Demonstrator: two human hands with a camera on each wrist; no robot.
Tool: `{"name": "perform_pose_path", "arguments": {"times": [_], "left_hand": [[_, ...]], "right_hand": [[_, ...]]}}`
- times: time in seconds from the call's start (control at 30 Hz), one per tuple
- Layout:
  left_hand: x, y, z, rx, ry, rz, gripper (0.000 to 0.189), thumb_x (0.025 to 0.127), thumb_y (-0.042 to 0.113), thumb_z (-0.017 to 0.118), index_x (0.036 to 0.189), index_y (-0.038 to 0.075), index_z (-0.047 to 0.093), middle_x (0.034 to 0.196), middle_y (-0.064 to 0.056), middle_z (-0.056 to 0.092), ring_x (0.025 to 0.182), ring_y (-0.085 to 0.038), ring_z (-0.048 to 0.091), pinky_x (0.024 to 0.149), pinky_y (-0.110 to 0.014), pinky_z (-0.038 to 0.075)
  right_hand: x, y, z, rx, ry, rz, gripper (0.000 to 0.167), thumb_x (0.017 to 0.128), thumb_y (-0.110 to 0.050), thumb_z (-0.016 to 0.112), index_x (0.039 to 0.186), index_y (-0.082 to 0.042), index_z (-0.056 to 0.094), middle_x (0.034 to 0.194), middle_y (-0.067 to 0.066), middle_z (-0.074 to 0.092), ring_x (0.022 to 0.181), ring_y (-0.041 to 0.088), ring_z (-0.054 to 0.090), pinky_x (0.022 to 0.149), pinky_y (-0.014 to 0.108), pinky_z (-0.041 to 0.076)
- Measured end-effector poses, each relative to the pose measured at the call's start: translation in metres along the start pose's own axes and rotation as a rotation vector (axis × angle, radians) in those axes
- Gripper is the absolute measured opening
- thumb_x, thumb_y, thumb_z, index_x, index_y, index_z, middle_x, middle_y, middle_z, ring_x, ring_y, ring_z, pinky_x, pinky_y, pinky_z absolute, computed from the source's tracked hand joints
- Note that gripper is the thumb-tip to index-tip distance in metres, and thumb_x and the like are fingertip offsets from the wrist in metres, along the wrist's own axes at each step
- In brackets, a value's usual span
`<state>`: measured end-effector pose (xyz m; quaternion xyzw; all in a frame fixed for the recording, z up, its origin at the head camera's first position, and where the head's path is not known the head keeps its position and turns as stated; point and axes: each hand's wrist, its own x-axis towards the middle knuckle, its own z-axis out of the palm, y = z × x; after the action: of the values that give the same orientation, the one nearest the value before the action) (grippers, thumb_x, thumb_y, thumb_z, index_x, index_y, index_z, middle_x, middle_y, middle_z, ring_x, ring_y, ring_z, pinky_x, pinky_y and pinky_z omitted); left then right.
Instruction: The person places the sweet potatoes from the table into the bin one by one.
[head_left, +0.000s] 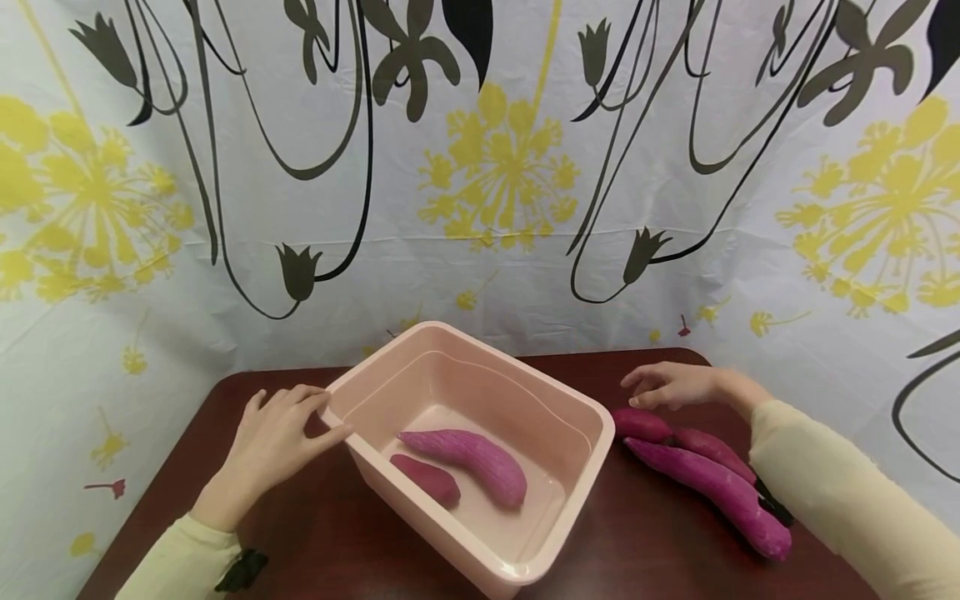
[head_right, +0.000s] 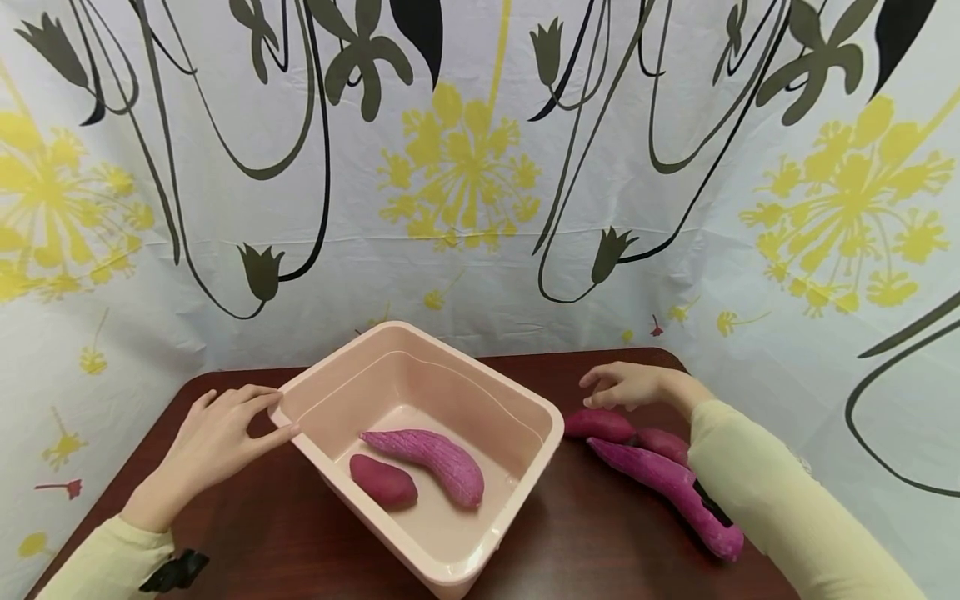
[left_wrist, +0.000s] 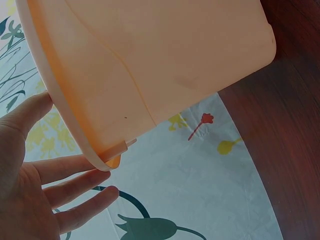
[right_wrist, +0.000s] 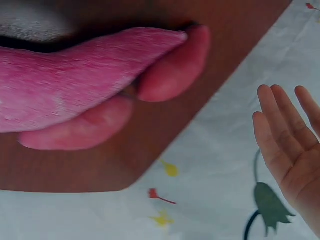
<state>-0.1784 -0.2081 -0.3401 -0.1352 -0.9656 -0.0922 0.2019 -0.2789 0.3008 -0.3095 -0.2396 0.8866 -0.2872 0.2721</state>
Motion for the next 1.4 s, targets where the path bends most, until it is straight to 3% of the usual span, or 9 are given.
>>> {"name": "perform_pose_path", "arguments": {"times": [0.07,0.17,0.37,0.63,0.9,1.17,1.4], "left_hand": [[0.0,0.0,0.0,0.001,-0.002,0.0,0.058,0.072,0.053,0.062,0.104,0.004,0.064,0.105,-0.011,0.057,0.093,-0.03,0.052,0.085,-0.06,0.024],[0.001,0.0,-0.001,0.002,-0.005,-0.001,0.057,0.072,0.052,0.063,0.103,0.004,0.064,0.105,-0.011,0.057,0.093,-0.03,0.052,0.085,-0.06,0.024],[0.001,0.002,-0.001,0.0,-0.01,-0.006,0.057,0.072,0.051,0.064,0.104,0.004,0.064,0.105,-0.011,0.057,0.094,-0.031,0.052,0.086,-0.06,0.024],[0.001,0.0,0.001,-0.002,0.001,0.002,0.058,0.072,0.053,0.062,0.103,0.004,0.064,0.105,-0.01,0.057,0.094,-0.03,0.052,0.085,-0.06,0.024],[0.001,0.0,0.001,-0.001,0.009,0.002,0.056,0.071,0.051,0.064,0.103,0.004,0.064,0.104,-0.01,0.058,0.093,-0.03,0.052,0.085,-0.06,0.024],[0.001,0.001,-0.001,-0.002,-0.004,-0.006,0.058,0.073,0.054,0.062,0.104,0.004,0.064,0.105,-0.01,0.057,0.094,-0.03,0.052,0.086,-0.06,0.024],[0.001,0.001,-0.002,-0.001,-0.006,-0.01,0.057,0.073,0.052,0.062,0.104,0.005,0.064,0.105,-0.01,0.057,0.094,-0.03,0.052,0.086,-0.06,0.024]], "right_hand": [[-0.001,0.01,0.004,0.007,0.001,-0.012,0.044,0.085,-0.02,0.057,0.119,0.004,0.044,0.094,0.017,0.058,0.073,0.02,0.055,0.06,0.033,0.045],[-0.004,0.024,0.008,0.006,0.009,-0.028,0.043,0.085,-0.019,0.057,0.118,0.006,0.045,0.092,0.014,0.057,0.07,0.019,0.054,0.06,0.032,0.046],[-0.01,0.046,0.016,-0.039,0.031,-0.041,0.047,0.084,-0.022,0.058,0.117,0.008,0.045,0.108,0.021,0.054,0.096,0.026,0.054,0.08,0.033,0.042],[-0.017,0.072,0.025,-0.127,0.102,0.039,0.048,0.081,-0.028,0.062,0.114,0.005,0.05,0.108,0.018,0.053,0.102,0.035,0.047,0.082,0.044,0.038],[-0.027,0.097,0.031,-0.07,0.093,0.059,0.043,0.078,-0.017,0.065,0.107,0.012,0.051,0.102,0.021,0.056,0.096,0.037,0.051,0.078,0.04,0.042],[-0.034,0.108,0.04,-0.024,0.078,0.131,0.041,0.077,-0.014,0.064,0.105,0.014,0.05,0.091,0.013,0.057,0.086,0.025,0.052,0.074,0.038,0.042],[-0.036,0.113,0.045,0.007,0.057,0.208,0.038,0.079,-0.015,0.063,0.105,0.01,0.051,0.097,0.017,0.054,0.092,0.031,0.05,0.076,0.043,0.042]]}}
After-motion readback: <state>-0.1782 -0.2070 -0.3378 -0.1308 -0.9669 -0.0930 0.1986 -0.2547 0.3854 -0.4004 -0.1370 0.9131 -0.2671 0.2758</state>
